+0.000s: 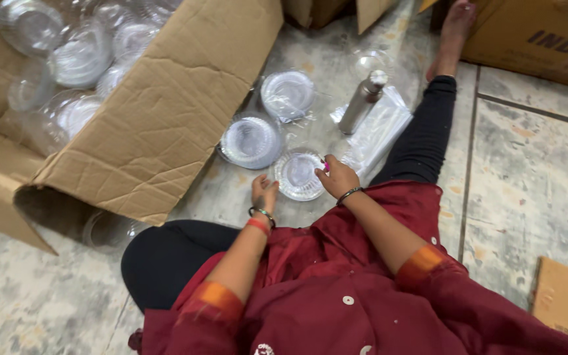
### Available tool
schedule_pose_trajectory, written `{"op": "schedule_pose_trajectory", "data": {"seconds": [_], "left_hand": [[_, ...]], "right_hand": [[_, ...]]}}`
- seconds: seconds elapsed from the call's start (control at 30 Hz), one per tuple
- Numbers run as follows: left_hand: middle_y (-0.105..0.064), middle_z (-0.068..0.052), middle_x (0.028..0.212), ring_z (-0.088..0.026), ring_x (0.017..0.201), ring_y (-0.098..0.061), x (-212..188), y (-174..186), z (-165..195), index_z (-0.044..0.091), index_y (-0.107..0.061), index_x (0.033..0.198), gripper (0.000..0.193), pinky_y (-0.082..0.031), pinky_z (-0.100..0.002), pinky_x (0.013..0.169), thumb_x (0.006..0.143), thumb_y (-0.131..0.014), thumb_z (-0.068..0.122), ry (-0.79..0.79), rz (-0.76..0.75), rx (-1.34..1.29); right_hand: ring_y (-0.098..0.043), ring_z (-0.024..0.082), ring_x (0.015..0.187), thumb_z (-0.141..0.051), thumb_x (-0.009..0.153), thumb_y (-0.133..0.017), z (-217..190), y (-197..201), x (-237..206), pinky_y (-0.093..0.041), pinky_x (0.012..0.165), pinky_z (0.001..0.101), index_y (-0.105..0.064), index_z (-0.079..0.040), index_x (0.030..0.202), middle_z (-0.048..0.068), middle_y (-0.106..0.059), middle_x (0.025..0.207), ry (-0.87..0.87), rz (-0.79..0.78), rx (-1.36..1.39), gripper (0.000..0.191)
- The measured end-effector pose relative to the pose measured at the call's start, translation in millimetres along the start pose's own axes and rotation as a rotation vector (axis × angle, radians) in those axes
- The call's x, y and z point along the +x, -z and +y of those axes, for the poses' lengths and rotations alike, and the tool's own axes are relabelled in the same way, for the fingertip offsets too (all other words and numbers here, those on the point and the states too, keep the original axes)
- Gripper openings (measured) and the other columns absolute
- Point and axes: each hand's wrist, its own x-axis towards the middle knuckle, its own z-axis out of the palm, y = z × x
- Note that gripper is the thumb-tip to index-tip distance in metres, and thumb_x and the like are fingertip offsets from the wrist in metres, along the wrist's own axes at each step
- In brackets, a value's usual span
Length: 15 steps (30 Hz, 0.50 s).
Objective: The person sits on the floor and uses a pink marker to draw circles on clear plastic plates. They pick up plates from a cardboard box, mark them, and place them on the floor.
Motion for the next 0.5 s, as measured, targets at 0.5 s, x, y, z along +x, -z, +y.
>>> {"op": "schedule_pose_trajectory", "data": {"seconds": [0.5], "left_hand": [[-0.073,-0.004,0.078,-0.013,0.07,-0.072,4,21,13,0.002,-0.07,0.097,0.015,-0.056,-0.027,0.067,0.095,-0.071,0.017,-0.221,-0.052,0.232]], "right_hand": [[-0.071,0.032,0.089,-0.027,0.093,-0.077,22,0,-3,-0.055,0.077,0.0407,-0.056,-0.003,0.135,0.015,-0.074,0.102,0.105,0.364,0.303,0.053]]}}
